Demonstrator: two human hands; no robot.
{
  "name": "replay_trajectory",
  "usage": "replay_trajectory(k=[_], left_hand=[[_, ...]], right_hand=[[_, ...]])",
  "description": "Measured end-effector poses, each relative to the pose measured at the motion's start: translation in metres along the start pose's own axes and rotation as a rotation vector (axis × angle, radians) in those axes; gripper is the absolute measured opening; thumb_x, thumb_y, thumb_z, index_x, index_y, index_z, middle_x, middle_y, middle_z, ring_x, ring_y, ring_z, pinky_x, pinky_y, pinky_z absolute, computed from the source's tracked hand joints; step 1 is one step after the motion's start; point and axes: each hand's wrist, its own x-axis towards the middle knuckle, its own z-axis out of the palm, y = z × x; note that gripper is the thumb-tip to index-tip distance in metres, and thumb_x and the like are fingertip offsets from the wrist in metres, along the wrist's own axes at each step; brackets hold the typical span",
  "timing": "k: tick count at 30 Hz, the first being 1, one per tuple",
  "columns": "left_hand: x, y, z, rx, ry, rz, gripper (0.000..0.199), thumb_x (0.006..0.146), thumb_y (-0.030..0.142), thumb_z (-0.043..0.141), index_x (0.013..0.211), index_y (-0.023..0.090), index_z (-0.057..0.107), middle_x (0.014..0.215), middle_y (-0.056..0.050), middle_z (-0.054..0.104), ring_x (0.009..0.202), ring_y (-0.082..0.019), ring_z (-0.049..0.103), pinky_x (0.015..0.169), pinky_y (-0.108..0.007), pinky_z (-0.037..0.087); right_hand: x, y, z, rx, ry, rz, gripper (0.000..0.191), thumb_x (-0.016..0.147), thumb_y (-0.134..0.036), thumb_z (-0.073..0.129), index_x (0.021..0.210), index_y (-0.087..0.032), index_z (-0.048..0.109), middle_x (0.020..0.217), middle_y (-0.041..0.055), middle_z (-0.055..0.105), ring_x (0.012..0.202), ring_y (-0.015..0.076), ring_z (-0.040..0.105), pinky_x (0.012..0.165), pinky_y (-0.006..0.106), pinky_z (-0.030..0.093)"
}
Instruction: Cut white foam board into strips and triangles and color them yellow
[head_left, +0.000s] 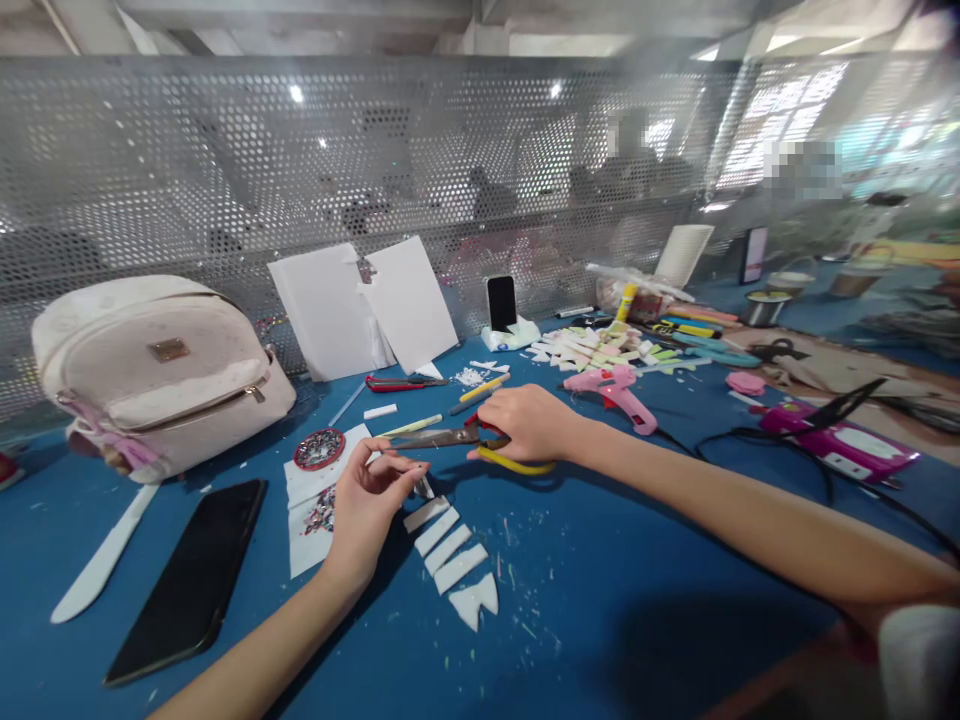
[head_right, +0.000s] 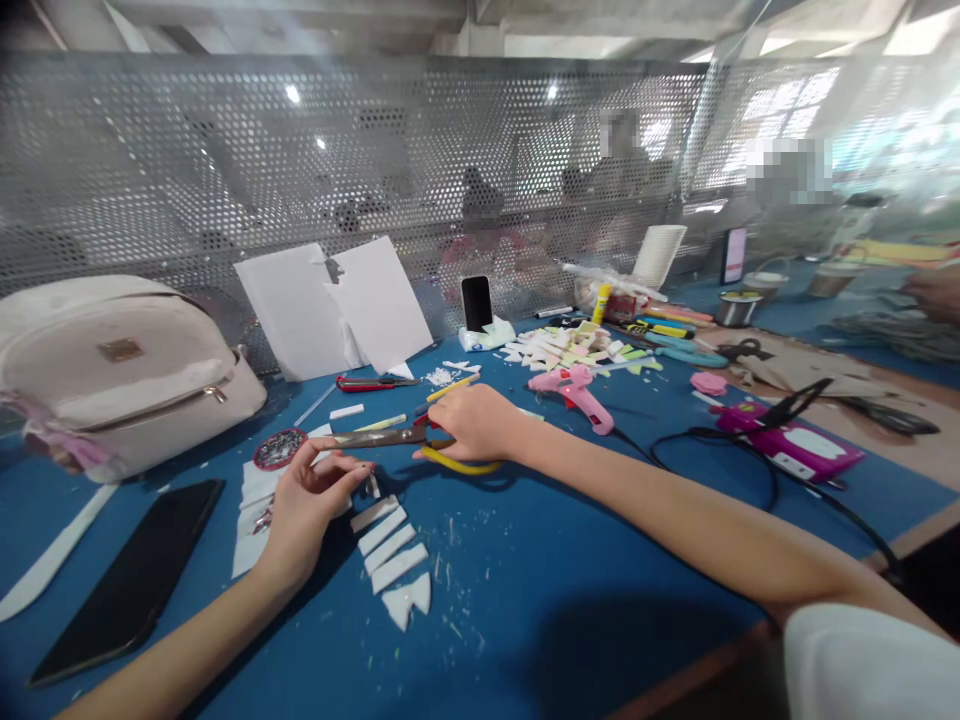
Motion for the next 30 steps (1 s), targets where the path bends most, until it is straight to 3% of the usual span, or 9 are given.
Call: replay_trajectory(k=[8, 11, 15, 19, 24, 30], left_hand=[[0.002, -0.005, -0.003, 0.251, -0.056, 0.106, 0.023, 0.086, 0.033, 0.073, 0.101, 0.021, 0.06, 0.096, -0.006, 0.075, 0.078, -0.019, 0.067, 0.067, -0.028, 0.05], [0.005, -0.002, -0.008, 0.402, 0.013, 0.214, 0.028, 0.086, 0.032, 0.074, 0.109, 0.023, 0.06, 0.112, -0.006, 0.069, 0.079, -0.018, 0.058, 0.069, -0.03, 0.045], [0.01, 0.016, -0.018, 0.599, 0.085, 0.421, 0.036, 0.089, 0.033, 0.072, 0.121, 0.026, 0.058, 0.118, -0.006, 0.06, 0.097, -0.023, 0.054, 0.084, -0.035, 0.042], [0.013, 0.037, -0.024, 0.799, -0.057, 0.626, 0.033, 0.092, 0.029, 0.072, 0.124, 0.031, 0.065, 0.128, -0.006, 0.062, 0.115, -0.028, 0.054, 0.096, -0.042, 0.036], [0.014, 0.045, -0.022, 0.994, -0.227, 0.771, 0.033, 0.094, 0.021, 0.069, 0.126, 0.031, 0.067, 0.125, -0.005, 0.07, 0.11, -0.029, 0.059, 0.096, -0.047, 0.031], [0.014, 0.043, -0.019, 1.073, -0.299, 0.841, 0.024, 0.099, 0.017, 0.061, 0.119, 0.028, 0.069, 0.116, -0.005, 0.073, 0.102, -0.025, 0.062, 0.093, -0.045, 0.034]], right_hand=[[-0.002, 0.017, 0.001, -0.006, 0.061, 0.081, 0.051, 0.091, -0.062, 0.058, 0.093, -0.013, 0.073, 0.094, 0.0133, 0.076, 0.085, 0.0252, 0.069, 0.065, 0.031, 0.041], [-0.002, 0.02, 0.001, -0.019, 0.067, 0.069, 0.052, 0.091, -0.063, 0.057, 0.096, -0.014, 0.073, 0.094, 0.0131, 0.076, 0.086, 0.0248, 0.068, 0.065, 0.031, 0.041], [-0.003, 0.019, 0.0, -0.079, 0.058, 0.057, 0.053, 0.092, -0.063, 0.055, 0.097, -0.014, 0.073, 0.095, 0.0131, 0.076, 0.085, 0.0258, 0.069, 0.063, 0.031, 0.038], [-0.002, 0.012, -0.002, -0.101, 0.032, 0.022, 0.053, 0.093, -0.061, 0.054, 0.096, -0.01, 0.072, 0.094, 0.0151, 0.075, 0.085, 0.027, 0.069, 0.062, 0.031, 0.036], [-0.001, 0.0, -0.005, -0.092, 0.012, -0.04, 0.053, 0.093, -0.061, 0.055, 0.092, -0.01, 0.071, 0.088, 0.0143, 0.075, 0.081, 0.0252, 0.067, 0.062, 0.03, 0.035], [-0.001, -0.008, -0.008, -0.108, -0.046, -0.068, 0.052, 0.093, -0.061, 0.056, 0.094, -0.01, 0.07, 0.088, 0.013, 0.075, 0.081, 0.0246, 0.066, 0.059, 0.031, 0.03]])
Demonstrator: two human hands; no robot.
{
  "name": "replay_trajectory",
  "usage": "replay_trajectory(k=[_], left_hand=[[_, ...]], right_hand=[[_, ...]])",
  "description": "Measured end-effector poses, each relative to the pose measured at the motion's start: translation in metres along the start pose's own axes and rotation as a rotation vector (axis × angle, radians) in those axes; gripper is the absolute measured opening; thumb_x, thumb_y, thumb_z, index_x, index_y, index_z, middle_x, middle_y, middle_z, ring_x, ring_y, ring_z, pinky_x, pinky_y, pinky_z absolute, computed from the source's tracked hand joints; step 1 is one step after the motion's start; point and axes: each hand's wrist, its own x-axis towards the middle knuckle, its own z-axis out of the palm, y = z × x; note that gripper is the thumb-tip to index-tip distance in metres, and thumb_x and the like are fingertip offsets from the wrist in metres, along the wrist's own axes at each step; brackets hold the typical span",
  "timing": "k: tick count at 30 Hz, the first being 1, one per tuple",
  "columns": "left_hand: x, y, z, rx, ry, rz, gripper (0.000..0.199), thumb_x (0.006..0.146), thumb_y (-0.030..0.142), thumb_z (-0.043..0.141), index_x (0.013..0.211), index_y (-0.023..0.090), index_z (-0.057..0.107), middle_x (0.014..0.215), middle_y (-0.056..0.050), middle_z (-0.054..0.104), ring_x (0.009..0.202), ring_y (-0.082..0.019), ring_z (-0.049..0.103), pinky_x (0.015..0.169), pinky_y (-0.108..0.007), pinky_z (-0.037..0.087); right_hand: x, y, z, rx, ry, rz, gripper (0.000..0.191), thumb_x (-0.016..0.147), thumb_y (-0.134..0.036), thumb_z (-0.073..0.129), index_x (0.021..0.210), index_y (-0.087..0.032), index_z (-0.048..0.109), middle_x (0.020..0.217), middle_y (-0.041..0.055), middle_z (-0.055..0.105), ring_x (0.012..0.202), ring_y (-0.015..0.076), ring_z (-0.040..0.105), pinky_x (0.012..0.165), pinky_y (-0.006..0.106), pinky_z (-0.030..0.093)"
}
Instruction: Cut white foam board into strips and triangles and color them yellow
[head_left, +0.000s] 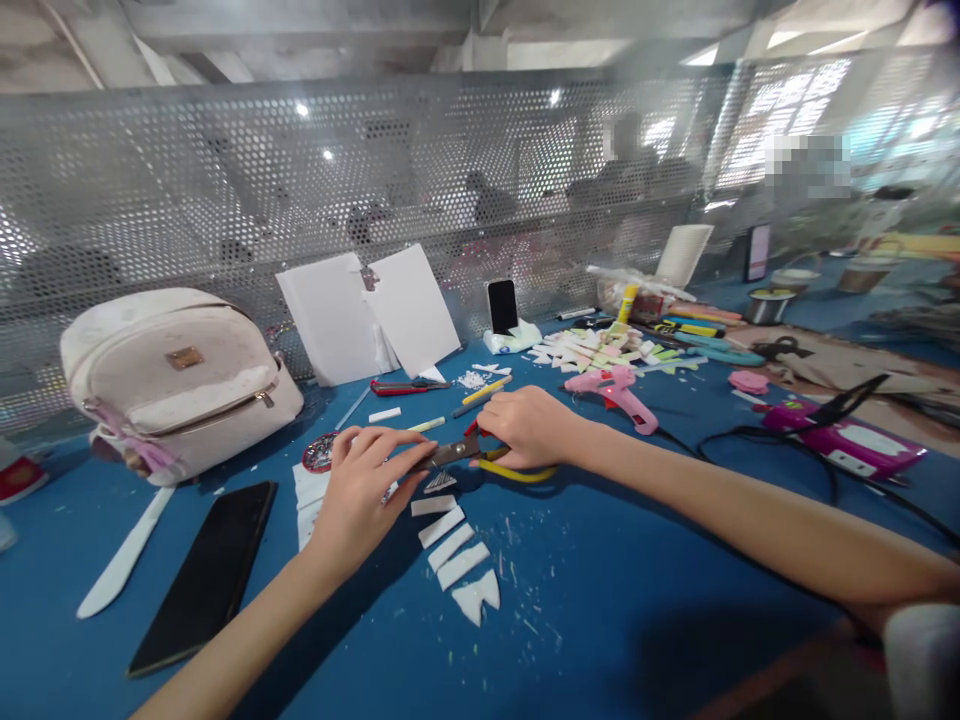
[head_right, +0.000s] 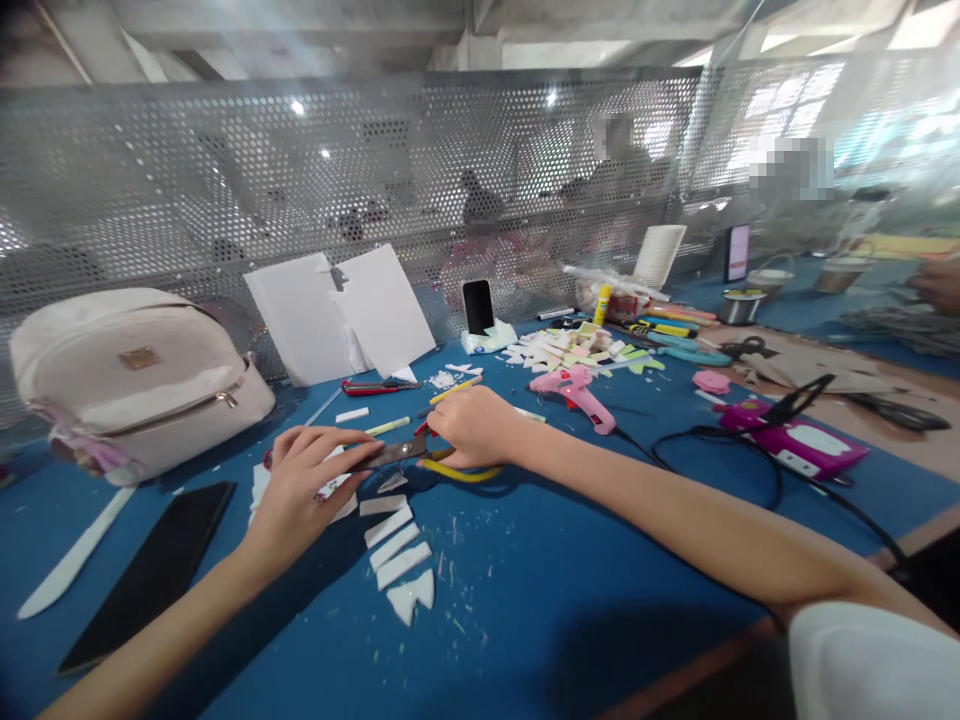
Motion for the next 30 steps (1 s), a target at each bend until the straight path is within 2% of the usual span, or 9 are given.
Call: replay_trajectory(k=[13, 23, 30], left_hand=[[-0.001, -0.0035, -0.0032, -0.009, 0.099, 0.073, 0.016, 0.096, 0.021, 0.067, 0.105, 0.032, 0.075, 0.101, 0.0, 0.079, 0.089, -0.023, 0.066, 0.09, -0.043, 0.037], [0.0001, -0.0036, -0.0049, -0.095, 0.152, 0.014, 0.011, 0.094, 0.02, 0.068, 0.093, 0.029, 0.074, 0.094, 0.0, 0.079, 0.085, -0.022, 0.067, 0.083, -0.04, 0.041], [-0.0014, -0.0054, -0.0031, -0.107, 0.12, -0.023, 0.013, 0.095, 0.02, 0.065, 0.089, 0.028, 0.074, 0.091, 0.0, 0.079, 0.085, -0.021, 0.068, 0.085, -0.039, 0.04]], right_hand=[[-0.0006, -0.001, -0.0003, 0.07, -0.023, -0.005, 0.056, 0.091, -0.066, 0.056, 0.091, -0.012, 0.072, 0.084, 0.0115, 0.075, 0.076, 0.0226, 0.066, 0.056, 0.029, 0.025], [0.0, 0.0015, -0.0012, 0.078, -0.042, 0.038, 0.054, 0.089, -0.066, 0.059, 0.089, -0.014, 0.072, 0.084, 0.0108, 0.075, 0.076, 0.0222, 0.066, 0.056, 0.028, 0.025], [-0.0004, -0.0007, -0.0004, 0.08, -0.05, 0.056, 0.056, 0.09, -0.068, 0.056, 0.088, -0.014, 0.073, 0.084, 0.0108, 0.075, 0.075, 0.0221, 0.066, 0.055, 0.028, 0.024]])
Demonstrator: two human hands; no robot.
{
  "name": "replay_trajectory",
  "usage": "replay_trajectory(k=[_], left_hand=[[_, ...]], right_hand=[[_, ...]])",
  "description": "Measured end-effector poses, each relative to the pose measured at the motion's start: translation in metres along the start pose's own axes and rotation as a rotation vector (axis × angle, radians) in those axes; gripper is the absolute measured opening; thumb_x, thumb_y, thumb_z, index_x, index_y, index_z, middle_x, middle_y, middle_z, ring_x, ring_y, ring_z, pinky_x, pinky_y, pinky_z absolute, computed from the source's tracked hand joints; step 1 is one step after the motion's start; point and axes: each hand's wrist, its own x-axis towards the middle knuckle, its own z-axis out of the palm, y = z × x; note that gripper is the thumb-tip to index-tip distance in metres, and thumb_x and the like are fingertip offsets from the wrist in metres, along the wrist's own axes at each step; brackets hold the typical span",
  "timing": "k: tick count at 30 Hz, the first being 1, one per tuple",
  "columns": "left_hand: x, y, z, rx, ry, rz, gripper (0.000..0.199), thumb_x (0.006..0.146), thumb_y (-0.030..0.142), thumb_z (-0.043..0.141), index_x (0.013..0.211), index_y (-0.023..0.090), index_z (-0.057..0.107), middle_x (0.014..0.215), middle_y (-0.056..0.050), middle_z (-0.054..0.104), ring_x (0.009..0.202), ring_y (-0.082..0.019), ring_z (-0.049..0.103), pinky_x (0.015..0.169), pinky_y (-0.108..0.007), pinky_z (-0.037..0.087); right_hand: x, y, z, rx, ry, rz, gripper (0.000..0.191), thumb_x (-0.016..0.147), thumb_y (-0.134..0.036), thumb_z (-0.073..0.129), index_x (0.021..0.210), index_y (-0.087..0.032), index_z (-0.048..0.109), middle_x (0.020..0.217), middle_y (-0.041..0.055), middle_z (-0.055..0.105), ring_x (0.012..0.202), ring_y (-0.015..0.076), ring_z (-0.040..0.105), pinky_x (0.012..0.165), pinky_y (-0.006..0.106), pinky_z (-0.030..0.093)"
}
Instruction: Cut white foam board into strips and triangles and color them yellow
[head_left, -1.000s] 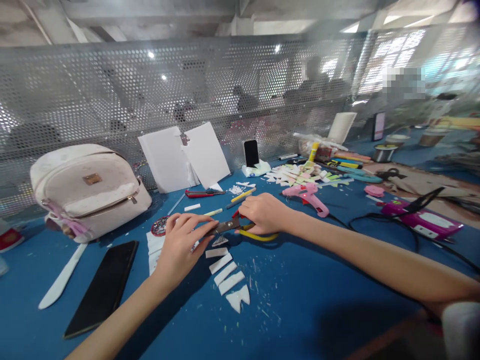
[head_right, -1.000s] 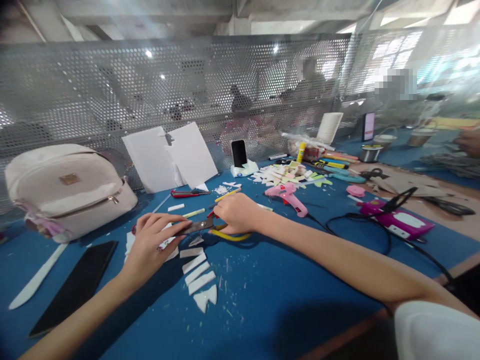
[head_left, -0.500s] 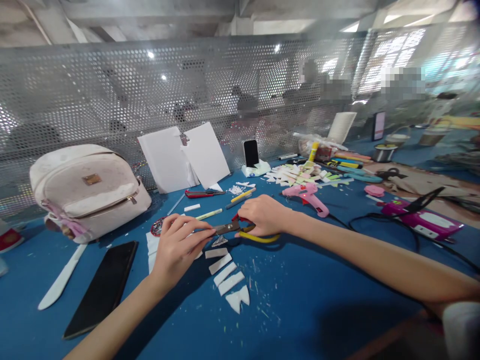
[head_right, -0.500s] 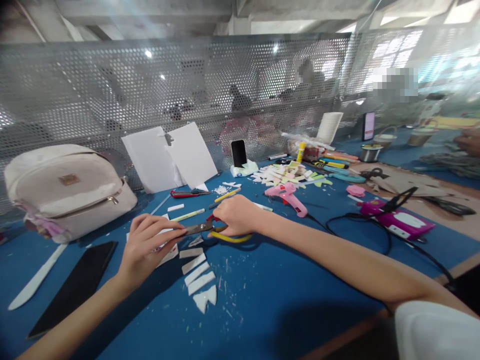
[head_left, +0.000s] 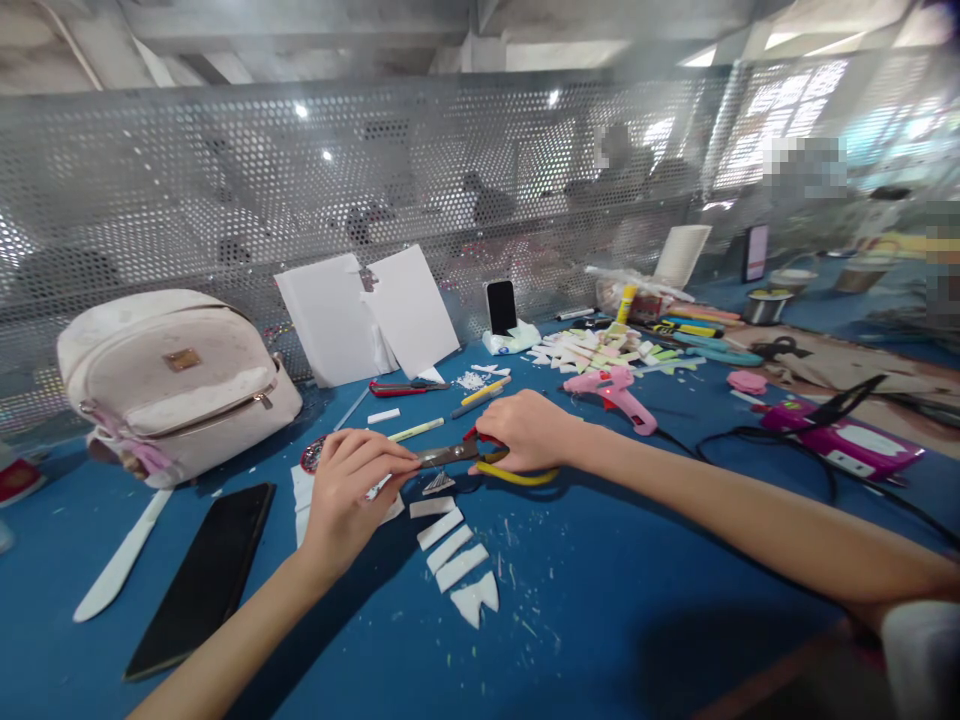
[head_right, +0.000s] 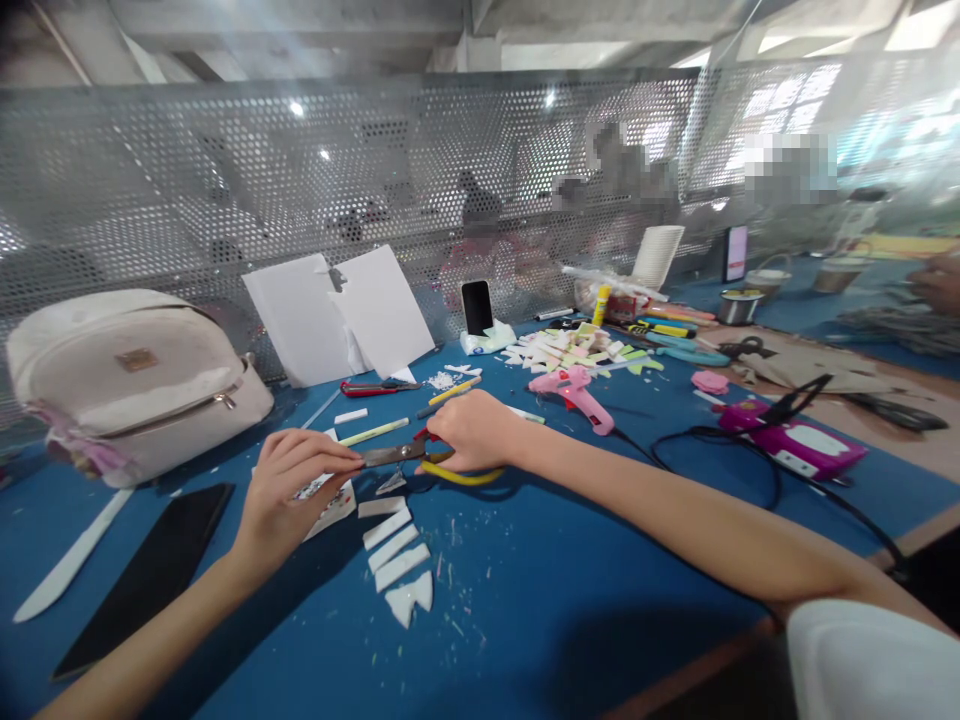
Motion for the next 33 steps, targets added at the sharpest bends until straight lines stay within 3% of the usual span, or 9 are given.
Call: replay_trajectory(k=[8, 21, 33], left_hand=[[-0.002, -0.003, 0.004, -0.021, -0.016, -0.029, 0.004, 0.094, 0.024, 0.069, 0.092, 0.027, 0.07, 0.096, -0.001, 0.078, 0.09, -0.023, 0.068, 0.087, -0.039, 0.04], [0.0, 0.01, 0.004, -0.018, 0.03, 0.005, 0.014, 0.096, 0.018, 0.064, 0.092, 0.028, 0.072, 0.092, 0.001, 0.078, 0.084, -0.022, 0.066, 0.084, -0.039, 0.039], [-0.008, 0.011, 0.009, 0.038, -0.013, 0.073, 0.017, 0.091, 0.011, 0.072, 0.097, 0.028, 0.071, 0.097, 0.004, 0.079, 0.086, -0.022, 0.061, 0.086, -0.041, 0.037]], right_hand=[[0.0, 0.002, 0.002, -0.031, 0.014, 0.036, 0.053, 0.09, -0.064, 0.056, 0.089, -0.014, 0.073, 0.085, 0.0119, 0.075, 0.074, 0.0223, 0.066, 0.055, 0.029, 0.024], [0.0, -0.007, -0.001, -0.052, -0.046, 0.028, 0.056, 0.091, -0.065, 0.055, 0.093, -0.013, 0.074, 0.088, 0.0133, 0.076, 0.079, 0.0248, 0.069, 0.056, 0.028, 0.028], [0.0, -0.015, -0.004, -0.012, -0.098, 0.029, 0.058, 0.09, -0.068, 0.054, 0.091, -0.013, 0.074, 0.086, 0.014, 0.077, 0.077, 0.0275, 0.071, 0.067, 0.032, 0.043]])
